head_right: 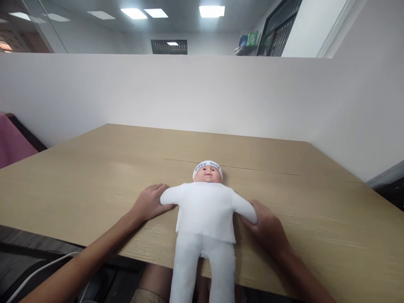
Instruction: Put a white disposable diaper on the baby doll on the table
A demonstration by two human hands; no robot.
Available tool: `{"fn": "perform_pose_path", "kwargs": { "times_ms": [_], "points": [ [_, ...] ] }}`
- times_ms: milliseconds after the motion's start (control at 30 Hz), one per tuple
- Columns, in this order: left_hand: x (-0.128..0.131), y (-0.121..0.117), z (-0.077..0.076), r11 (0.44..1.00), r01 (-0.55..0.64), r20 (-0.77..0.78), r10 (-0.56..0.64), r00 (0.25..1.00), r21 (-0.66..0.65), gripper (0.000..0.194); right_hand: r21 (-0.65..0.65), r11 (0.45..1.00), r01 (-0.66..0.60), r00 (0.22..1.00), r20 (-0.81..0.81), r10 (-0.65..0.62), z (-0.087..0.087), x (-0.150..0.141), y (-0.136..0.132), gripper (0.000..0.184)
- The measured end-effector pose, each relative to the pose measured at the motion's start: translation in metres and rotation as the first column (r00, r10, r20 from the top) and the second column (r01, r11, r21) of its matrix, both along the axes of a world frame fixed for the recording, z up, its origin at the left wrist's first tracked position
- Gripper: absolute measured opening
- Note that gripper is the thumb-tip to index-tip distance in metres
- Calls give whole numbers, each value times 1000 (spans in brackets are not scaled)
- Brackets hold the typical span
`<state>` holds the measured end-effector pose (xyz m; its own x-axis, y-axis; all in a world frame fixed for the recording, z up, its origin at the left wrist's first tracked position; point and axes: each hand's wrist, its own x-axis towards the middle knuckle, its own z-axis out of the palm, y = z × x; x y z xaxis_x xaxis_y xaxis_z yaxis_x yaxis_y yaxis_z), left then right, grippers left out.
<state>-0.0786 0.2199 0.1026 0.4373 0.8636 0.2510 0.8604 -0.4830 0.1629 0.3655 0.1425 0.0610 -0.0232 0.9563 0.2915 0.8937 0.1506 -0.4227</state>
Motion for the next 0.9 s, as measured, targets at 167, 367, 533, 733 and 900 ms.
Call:
{"fn": "perform_pose_path", "kwargs": {
  "times_ms": [167,367,533,733,900],
  "points": [
    [2,52,-2,999,17,5,-17,1000,32,45,22,1000,5,1000,2,-6,4,-2,52,34],
    [11,107,-5,997,-49,84,44,995,60,51,87,996,37,998,43,-40,-2,3,114,41],
    [17,144,-9,983,-115,182,88,979,142,64,131,989,67,996,42,-73,-4,7,164,41],
    [13,186,-13,949,-205,193,160,968,239,68,180,980,81,994,52,-92,-3,4,219,42],
    [7,220,-20,939,-221,171,180,969,264,65,223,975,25,997,65,-40,-4,3,255,43]
  ]
}}
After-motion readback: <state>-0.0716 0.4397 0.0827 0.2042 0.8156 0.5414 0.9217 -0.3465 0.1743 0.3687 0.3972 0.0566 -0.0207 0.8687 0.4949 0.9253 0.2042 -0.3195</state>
